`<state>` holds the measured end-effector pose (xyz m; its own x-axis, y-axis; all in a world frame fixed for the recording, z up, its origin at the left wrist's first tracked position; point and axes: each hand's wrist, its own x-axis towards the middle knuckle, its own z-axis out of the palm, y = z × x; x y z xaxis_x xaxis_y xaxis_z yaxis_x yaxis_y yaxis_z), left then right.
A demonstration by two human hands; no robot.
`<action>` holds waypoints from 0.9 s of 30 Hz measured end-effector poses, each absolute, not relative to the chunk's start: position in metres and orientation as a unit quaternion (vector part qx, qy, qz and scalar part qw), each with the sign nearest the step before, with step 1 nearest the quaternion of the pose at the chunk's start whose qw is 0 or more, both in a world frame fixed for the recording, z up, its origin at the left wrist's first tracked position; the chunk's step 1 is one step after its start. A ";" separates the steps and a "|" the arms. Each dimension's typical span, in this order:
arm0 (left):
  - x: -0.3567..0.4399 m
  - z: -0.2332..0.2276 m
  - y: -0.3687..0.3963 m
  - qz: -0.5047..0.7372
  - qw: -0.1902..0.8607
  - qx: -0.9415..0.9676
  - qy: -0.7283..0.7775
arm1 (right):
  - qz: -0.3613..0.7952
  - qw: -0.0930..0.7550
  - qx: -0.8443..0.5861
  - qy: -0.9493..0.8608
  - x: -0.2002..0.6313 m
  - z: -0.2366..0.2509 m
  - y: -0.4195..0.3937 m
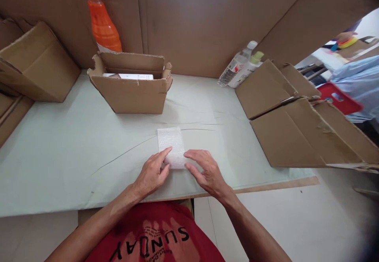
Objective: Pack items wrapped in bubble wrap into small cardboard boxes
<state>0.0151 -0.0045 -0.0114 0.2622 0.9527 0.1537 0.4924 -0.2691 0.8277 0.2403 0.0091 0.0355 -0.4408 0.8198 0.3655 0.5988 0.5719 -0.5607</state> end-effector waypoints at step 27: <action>-0.011 -0.027 -0.011 0.296 0.239 0.751 0.540 | 0.187 0.288 -0.482 -0.806 0.222 -0.003 -0.001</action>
